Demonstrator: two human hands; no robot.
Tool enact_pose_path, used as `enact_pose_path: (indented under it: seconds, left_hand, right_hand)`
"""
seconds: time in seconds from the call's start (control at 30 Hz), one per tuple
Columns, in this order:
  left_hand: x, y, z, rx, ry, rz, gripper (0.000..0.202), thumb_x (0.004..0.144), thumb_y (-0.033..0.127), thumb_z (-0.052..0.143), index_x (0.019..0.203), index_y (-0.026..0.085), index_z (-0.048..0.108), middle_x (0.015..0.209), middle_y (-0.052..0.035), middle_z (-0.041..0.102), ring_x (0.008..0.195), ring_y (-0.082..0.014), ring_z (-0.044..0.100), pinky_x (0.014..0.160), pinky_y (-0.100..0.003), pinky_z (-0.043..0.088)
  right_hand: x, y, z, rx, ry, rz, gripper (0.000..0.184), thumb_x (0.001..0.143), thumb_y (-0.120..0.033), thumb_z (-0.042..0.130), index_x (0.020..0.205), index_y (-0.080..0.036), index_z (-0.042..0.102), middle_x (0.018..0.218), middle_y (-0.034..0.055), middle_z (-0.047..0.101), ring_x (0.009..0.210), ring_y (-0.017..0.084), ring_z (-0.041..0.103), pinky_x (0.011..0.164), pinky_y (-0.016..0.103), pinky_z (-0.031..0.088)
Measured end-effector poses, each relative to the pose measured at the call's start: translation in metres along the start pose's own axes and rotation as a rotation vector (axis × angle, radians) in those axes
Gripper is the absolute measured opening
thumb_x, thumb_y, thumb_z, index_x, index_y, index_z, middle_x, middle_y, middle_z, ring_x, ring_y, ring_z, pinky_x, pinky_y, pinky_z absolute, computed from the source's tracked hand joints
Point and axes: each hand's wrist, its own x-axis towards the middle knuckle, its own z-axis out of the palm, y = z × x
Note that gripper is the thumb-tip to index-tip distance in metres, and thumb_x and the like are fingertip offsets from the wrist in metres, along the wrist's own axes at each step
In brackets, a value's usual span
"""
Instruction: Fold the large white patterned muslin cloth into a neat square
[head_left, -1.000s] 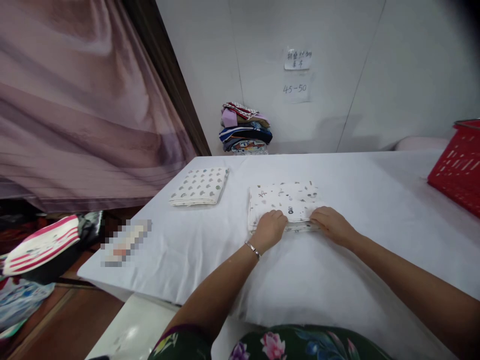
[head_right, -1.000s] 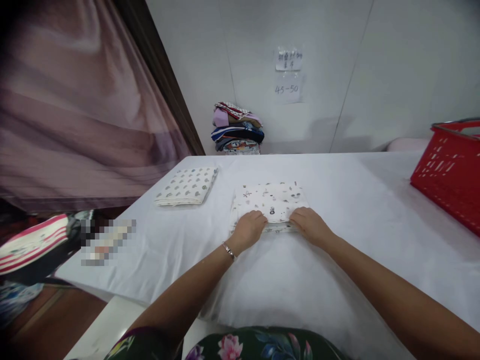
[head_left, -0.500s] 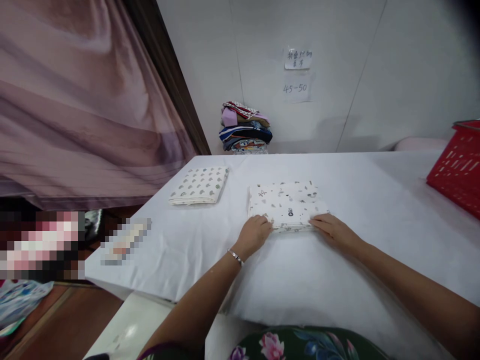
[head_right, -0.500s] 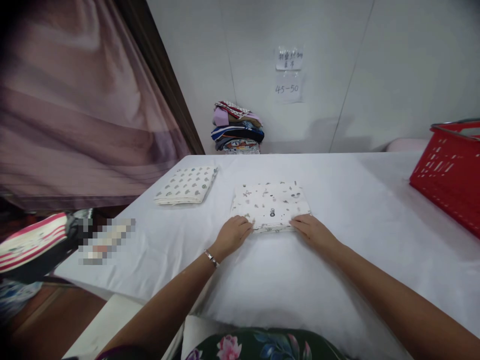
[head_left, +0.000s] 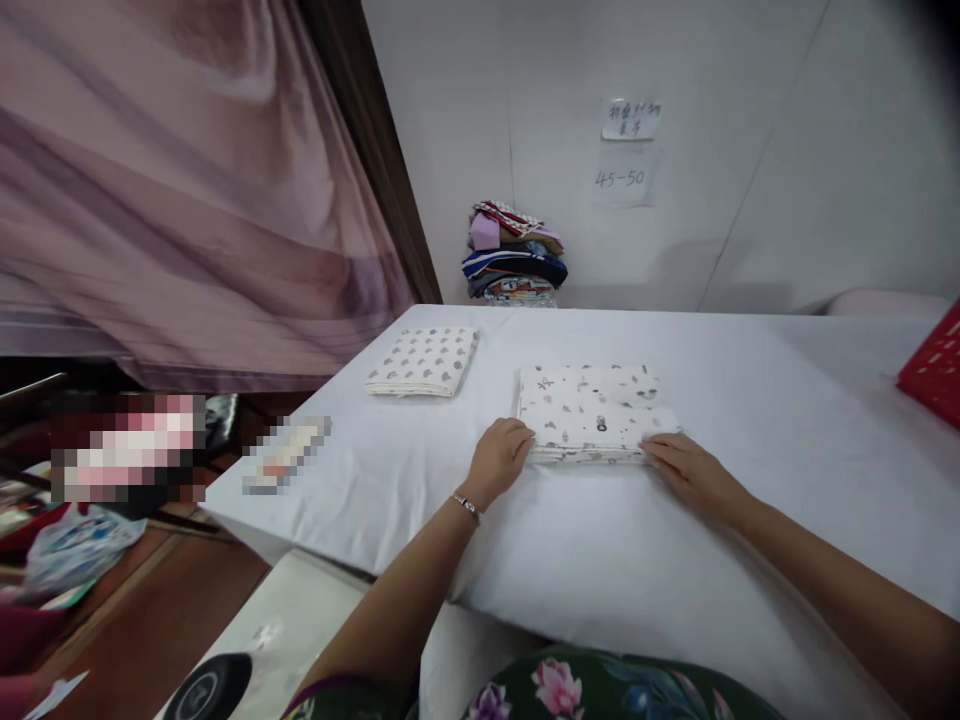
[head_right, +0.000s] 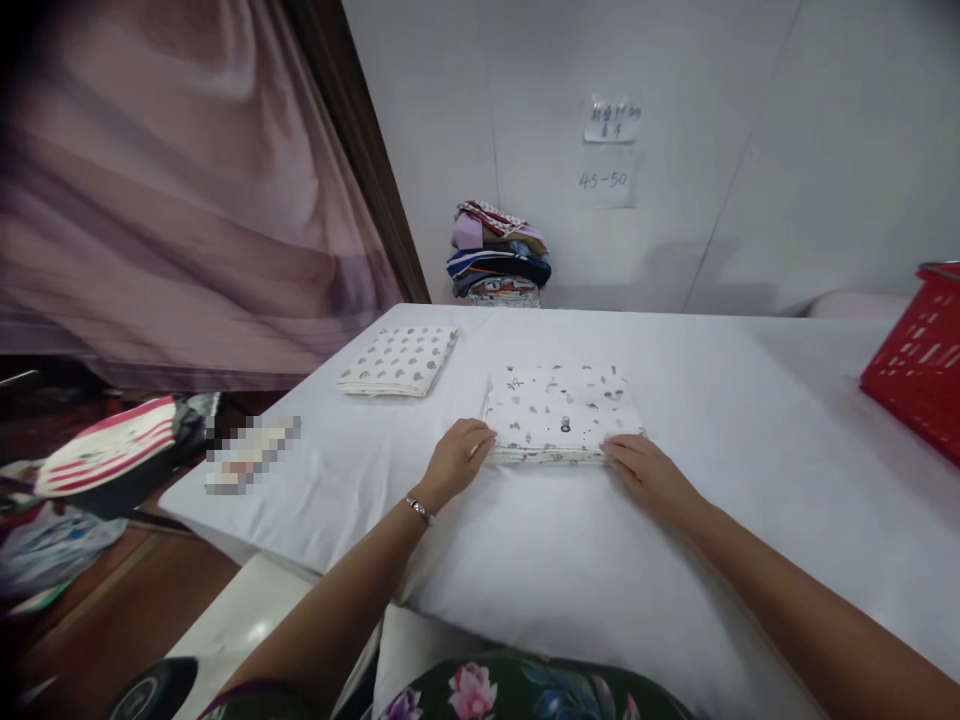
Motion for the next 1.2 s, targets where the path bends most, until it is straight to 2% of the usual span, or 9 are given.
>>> enact_pose_path:
  seconds: [0.17,0.27,0.43,0.6,0.7,0.83,1.03,1.2]
  left_hand:
    - [-0.002,-0.006,-0.005,-0.061,-0.027,-0.062,0.019,0.088,0.020,0.045,0.092,0.021,0.064,0.097,-0.0025,0.061,0.094,-0.0156,0.051,0.083,-0.029,0.044]
    - [0.003,-0.008,-0.008,-0.011,-0.111,-0.063,0.019,0.086,0.018,0.046,0.091,0.021,0.064,0.098,-0.0021,0.062,0.094,-0.0155,0.051,0.081,-0.028,0.045]
    - [0.018,-0.006,-0.011,0.234,-0.346,0.031,0.017,0.083,0.015,0.047,0.079,0.020,0.063,0.097,-0.0035,0.059,0.091,-0.0171,0.051,0.068,-0.026,0.043]
    - [0.030,-0.004,-0.011,0.439,-0.441,0.161,0.019,0.083,0.011,0.044,0.071,0.016,0.059,0.089,-0.0067,0.056,0.085,-0.0183,0.049,0.062,-0.027,0.039]
    - [0.029,-0.003,-0.018,0.471,-0.408,0.239,0.019,0.083,0.007,0.040,0.074,0.015,0.055,0.089,-0.0071,0.055,0.083,-0.0176,0.048,0.061,-0.027,0.037]
    - [0.016,-0.003,-0.026,0.457,-0.261,0.262,0.019,0.085,0.006,0.036,0.083,0.015,0.052,0.093,-0.0066,0.054,0.084,-0.0171,0.046,0.066,-0.028,0.038]
    - [-0.008,-0.010,-0.009,0.452,-0.254,0.251,0.018,0.084,0.004,0.037,0.083,0.015,0.052,0.092,-0.0066,0.055,0.084,-0.0173,0.046,0.067,-0.029,0.038]
    - [-0.011,-0.010,-0.004,0.369,-0.211,0.203,0.018,0.090,0.013,0.035,0.087,0.015,0.053,0.094,-0.0067,0.056,0.085,-0.0166,0.048,0.072,-0.029,0.040]
  right_hand:
    - [-0.002,0.004,0.005,-0.008,0.006,0.023,0.033,0.090,-0.037,0.037,0.117,-0.027,0.055,0.119,0.0054,0.054,0.109,0.022,0.050,0.090,0.040,0.046]
    - [-0.002,0.004,0.006,-0.020,0.012,0.039,0.033,0.090,-0.037,0.037,0.115,-0.026,0.056,0.118,0.0058,0.055,0.108,0.023,0.051,0.089,0.040,0.046]
    - [-0.001,0.007,0.008,-0.028,0.025,0.036,0.033,0.088,-0.037,0.037,0.112,-0.026,0.057,0.117,0.0059,0.056,0.108,0.024,0.051,0.089,0.040,0.046]
    - [-0.001,0.005,0.007,-0.024,0.040,0.039,0.034,0.088,-0.039,0.037,0.112,-0.027,0.057,0.116,0.0058,0.057,0.106,0.024,0.053,0.086,0.040,0.048]
    - [-0.002,0.002,0.005,-0.018,0.047,0.054,0.034,0.088,-0.040,0.037,0.114,-0.028,0.055,0.116,0.0055,0.057,0.106,0.024,0.053,0.085,0.040,0.049]
    - [-0.003,0.002,0.006,-0.016,0.041,0.041,0.037,0.088,-0.039,0.037,0.121,-0.028,0.050,0.119,0.0052,0.055,0.109,0.023,0.051,0.089,0.040,0.047]
    - [-0.002,0.006,0.008,-0.029,0.028,0.048,0.034,0.088,-0.040,0.037,0.115,-0.028,0.055,0.119,0.0048,0.056,0.108,0.023,0.052,0.087,0.039,0.048]
    - [-0.002,0.006,0.007,-0.028,0.017,0.054,0.035,0.088,-0.039,0.036,0.114,-0.027,0.055,0.120,0.0051,0.055,0.109,0.023,0.051,0.090,0.039,0.046]
